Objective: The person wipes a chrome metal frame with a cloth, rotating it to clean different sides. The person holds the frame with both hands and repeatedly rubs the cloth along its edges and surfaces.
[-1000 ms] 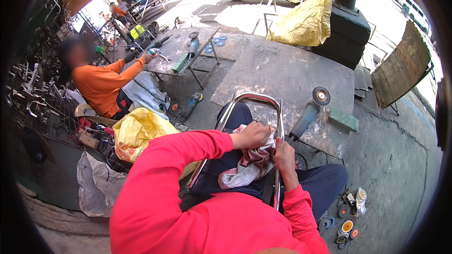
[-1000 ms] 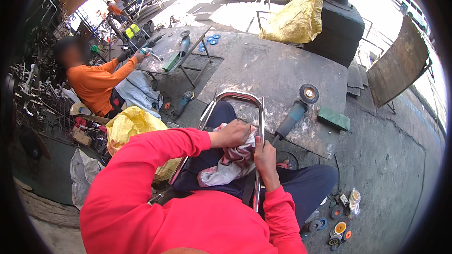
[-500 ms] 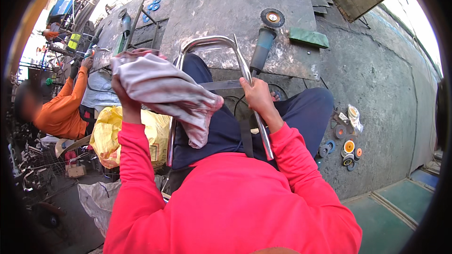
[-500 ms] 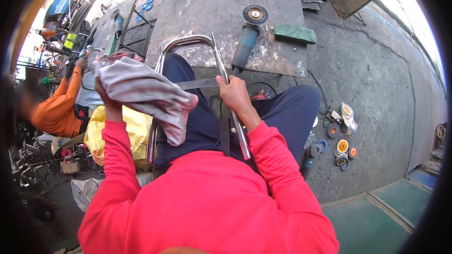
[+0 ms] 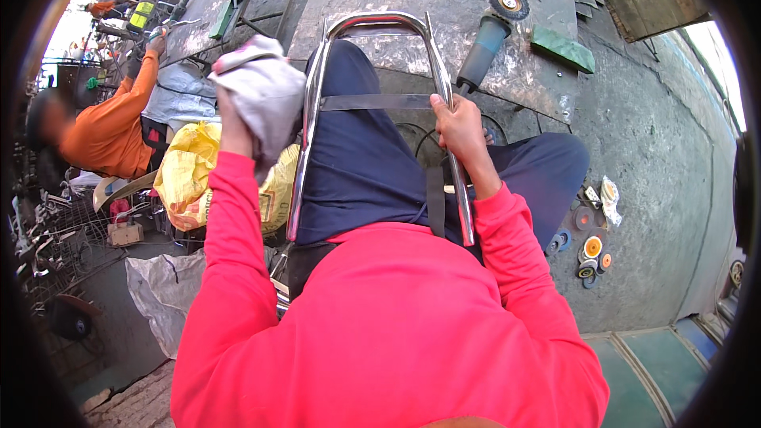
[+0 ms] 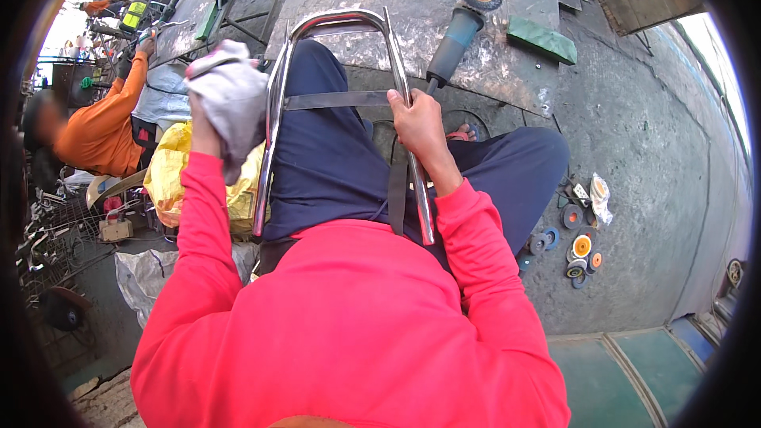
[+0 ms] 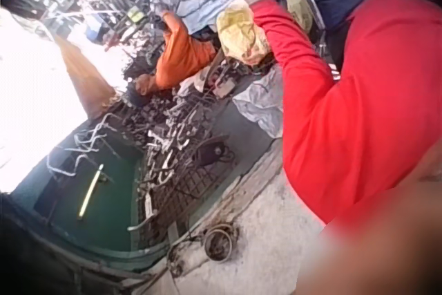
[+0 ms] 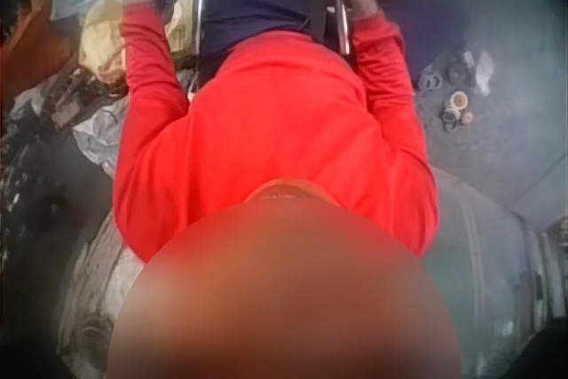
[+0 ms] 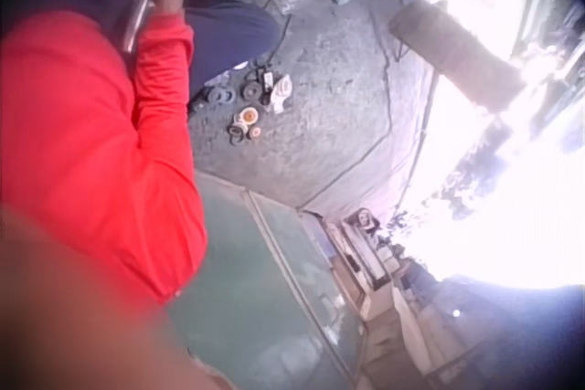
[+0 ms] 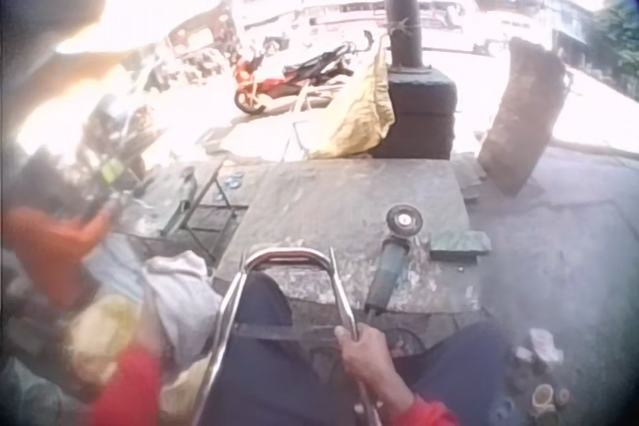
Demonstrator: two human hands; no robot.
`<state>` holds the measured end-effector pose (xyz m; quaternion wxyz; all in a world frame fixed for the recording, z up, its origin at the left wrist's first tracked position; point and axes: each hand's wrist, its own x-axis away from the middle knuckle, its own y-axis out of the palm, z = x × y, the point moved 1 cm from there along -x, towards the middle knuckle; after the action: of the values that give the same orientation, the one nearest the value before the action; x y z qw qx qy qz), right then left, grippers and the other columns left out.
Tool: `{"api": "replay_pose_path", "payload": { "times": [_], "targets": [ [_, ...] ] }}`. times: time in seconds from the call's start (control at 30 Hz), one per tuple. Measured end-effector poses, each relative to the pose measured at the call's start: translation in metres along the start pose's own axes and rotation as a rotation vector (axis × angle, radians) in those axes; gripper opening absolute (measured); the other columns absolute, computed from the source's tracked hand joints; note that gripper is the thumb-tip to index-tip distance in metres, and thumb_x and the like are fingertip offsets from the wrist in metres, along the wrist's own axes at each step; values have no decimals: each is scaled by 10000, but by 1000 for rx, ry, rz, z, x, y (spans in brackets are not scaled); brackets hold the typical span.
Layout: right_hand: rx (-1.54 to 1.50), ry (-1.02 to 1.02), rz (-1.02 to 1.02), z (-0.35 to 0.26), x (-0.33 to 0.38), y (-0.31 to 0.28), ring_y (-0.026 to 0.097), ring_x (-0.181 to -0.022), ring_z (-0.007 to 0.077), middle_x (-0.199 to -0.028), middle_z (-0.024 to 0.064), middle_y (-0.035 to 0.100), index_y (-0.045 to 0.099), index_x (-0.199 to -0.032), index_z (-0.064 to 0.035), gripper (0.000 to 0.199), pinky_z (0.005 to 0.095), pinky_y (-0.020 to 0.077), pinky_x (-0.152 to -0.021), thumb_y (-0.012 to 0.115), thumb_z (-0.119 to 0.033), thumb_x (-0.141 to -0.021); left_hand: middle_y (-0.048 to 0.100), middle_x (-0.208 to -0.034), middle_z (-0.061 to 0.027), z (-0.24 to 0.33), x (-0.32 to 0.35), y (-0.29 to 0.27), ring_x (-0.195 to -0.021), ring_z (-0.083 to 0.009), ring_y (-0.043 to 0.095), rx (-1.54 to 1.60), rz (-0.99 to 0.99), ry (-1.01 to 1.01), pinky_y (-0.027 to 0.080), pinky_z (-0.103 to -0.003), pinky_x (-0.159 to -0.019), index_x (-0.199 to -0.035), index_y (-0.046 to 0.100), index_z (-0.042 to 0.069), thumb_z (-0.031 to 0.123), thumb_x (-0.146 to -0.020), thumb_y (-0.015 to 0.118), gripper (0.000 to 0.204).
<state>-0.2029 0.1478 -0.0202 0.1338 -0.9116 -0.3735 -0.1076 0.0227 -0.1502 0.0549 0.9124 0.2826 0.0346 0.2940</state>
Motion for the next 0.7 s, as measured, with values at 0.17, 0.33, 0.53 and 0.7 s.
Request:
{"api": "replay_pose_path", "payload": {
  "times": [0.17, 0.33, 0.53, 0.7],
  "targets": [
    [142, -137, 96, 3, 0, -2, 449, -384, 73, -536, -11, 485, 549, -760, -34, 323, 259, 352, -377, 595, -290, -950, 656, -1129, -132, -46, -52, 41, -1066, -156, 571, -1286, 188, 111, 433, -293, -931, -1251, 561, -59, 400, -968, 518, 541],
    [-22, 72, 50, -3, 2, -16, 499, -388, 102, -526, 19, 512, 539, -679, -20, 337, 289, 390, -384, 610, -245, -919, 667, -959, -267, -49, 14, 57, -940, -413, 649, -1448, -3, 129, 483, -429, -810, -1166, 593, -21, 411, -903, 576, 507],
    [7, 109, 38, -7, 2, -16, 459, -373, 82, -540, 8, 513, 548, -723, -46, 303, 256, 366, -364, 590, -255, -938, 686, -878, -183, -33, 121, 78, -793, -250, 656, -1351, 1, -357, 495, -364, -748, -1084, 614, -73, 276, -840, 656, 428],
    [-47, 190, -59, -7, -1, -13, 473, -393, 86, -568, 1, 505, 529, -801, -58, 255, 258, 372, -365, 576, -265, -941, 676, -890, -96, -3, 165, 94, -763, -112, 607, -1014, 127, -710, 491, -275, -717, -1072, 629, -70, 223, -783, 732, 424]
  ]
}}
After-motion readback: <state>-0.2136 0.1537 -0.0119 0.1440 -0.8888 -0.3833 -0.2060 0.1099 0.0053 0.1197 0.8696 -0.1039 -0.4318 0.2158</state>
